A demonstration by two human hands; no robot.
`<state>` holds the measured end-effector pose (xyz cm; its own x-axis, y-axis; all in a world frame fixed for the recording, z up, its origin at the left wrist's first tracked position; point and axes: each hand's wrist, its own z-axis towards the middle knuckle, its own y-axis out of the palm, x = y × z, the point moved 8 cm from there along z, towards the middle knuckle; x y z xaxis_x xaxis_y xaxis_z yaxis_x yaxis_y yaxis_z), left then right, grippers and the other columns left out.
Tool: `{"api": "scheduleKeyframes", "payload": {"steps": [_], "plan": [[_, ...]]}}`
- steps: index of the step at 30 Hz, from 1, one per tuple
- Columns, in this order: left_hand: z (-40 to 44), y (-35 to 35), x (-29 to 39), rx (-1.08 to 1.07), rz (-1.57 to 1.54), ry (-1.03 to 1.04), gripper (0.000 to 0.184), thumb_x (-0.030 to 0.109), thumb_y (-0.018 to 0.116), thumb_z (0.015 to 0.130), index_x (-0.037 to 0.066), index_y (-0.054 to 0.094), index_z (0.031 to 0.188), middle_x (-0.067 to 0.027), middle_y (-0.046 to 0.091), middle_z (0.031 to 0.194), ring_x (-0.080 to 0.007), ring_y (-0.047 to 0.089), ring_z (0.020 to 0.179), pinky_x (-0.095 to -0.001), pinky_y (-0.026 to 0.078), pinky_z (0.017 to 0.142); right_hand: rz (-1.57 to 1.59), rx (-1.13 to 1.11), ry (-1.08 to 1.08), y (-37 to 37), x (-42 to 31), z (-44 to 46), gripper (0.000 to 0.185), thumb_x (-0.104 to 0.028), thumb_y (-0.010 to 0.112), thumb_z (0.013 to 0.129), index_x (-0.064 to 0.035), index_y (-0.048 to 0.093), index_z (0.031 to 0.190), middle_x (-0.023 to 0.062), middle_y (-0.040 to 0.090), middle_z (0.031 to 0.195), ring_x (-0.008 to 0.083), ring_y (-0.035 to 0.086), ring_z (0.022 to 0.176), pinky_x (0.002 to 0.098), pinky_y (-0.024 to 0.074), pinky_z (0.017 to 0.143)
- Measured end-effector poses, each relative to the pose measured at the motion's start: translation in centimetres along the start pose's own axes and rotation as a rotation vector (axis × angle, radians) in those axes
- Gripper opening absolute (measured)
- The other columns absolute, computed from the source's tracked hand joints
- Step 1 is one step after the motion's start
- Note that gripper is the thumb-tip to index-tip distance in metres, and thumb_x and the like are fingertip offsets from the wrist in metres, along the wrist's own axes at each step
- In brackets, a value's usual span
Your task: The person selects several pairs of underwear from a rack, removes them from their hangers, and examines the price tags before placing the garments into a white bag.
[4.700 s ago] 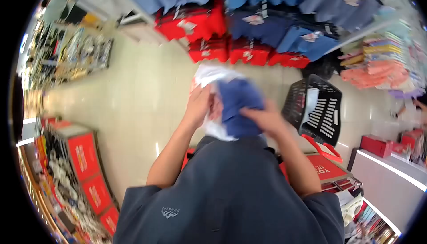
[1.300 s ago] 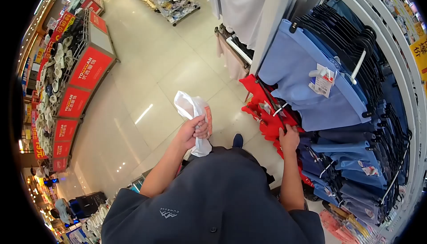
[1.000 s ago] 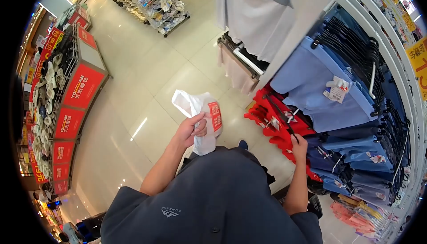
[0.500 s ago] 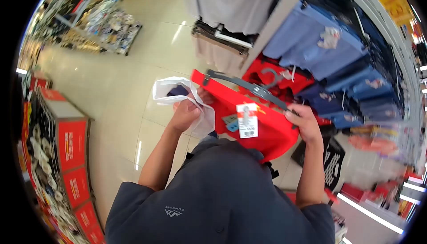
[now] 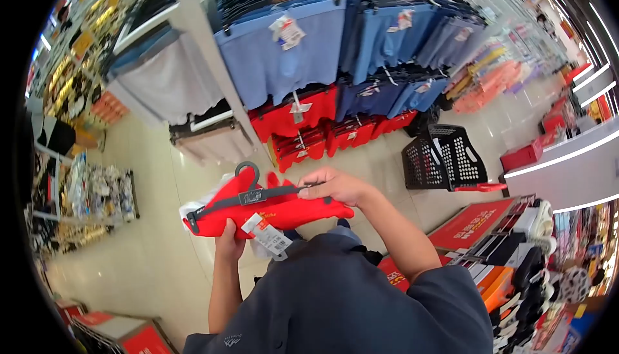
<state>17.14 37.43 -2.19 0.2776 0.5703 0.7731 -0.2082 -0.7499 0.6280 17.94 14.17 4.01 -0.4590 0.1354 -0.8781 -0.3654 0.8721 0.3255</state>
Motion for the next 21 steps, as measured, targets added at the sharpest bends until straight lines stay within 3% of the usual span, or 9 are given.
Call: {"api": "scheduleKeyframes", "payload": {"steps": [3, 8, 12, 21], "plan": [[0.4, 2.4, -1.9, -0.014, 0.114, -0.107, 0.053, 0.028, 0.056, 0.091, 0.002, 0.035, 0.133, -0.0136, 0.050, 0.128, -0.0268, 0.052, 0.115, -0.0433, 0.044, 0.097, 0.006, 0.085, -0.010, -1.7, -0.4, -3.1, 0.011, -0.015, 0.065, 0.084, -0.0043, 0.065, 0.087, -0.0058, 0.058, 0.075, 0.0017, 0.049, 0.070, 0.0185, 0.0357, 0.062], [1.1, 8.5, -5.9, -0.117, 0.253, -0.303, 0.048, 0.029, 0.055, 0.092, 0.002, 0.040, 0.129, -0.0138, 0.055, 0.121, -0.0247, 0.057, 0.107, -0.0389, 0.051, 0.087, 0.011, 0.268, -0.183, -6.9, -1.7, -10.3, 0.014, -0.016, 0.067, 0.081, -0.0025, 0.064, 0.084, -0.0036, 0.059, 0.075, 0.0029, 0.050, 0.069, 0.0190, 0.0378, 0.063], [1.9, 14.9, -7.8, -0.137, 0.210, -0.236, 0.047, 0.030, 0.053, 0.093, 0.002, 0.041, 0.129, -0.0150, 0.056, 0.119, -0.0258, 0.058, 0.107, -0.0390, 0.051, 0.089, 0.122, 0.331, -0.271, -10.2, -1.5, -15.8, 0.015, -0.015, 0.067, 0.081, -0.0009, 0.062, 0.083, -0.0012, 0.059, 0.076, 0.0044, 0.053, 0.071, 0.0196, 0.0402, 0.065], [2.4, 25.3, -16.2, -0.290, 0.128, -0.380, 0.044, 0.026, 0.049, 0.094, -0.003, 0.041, 0.127, -0.0182, 0.055, 0.120, -0.0262, 0.060, 0.105, -0.0392, 0.051, 0.089, 0.206, 0.468, -0.305, -17.3, 2.0, -27.1, 0.020, -0.020, 0.063, 0.086, 0.0004, 0.062, 0.087, -0.0003, 0.060, 0.081, 0.0062, 0.054, 0.072, 0.0205, 0.0418, 0.069]]}}
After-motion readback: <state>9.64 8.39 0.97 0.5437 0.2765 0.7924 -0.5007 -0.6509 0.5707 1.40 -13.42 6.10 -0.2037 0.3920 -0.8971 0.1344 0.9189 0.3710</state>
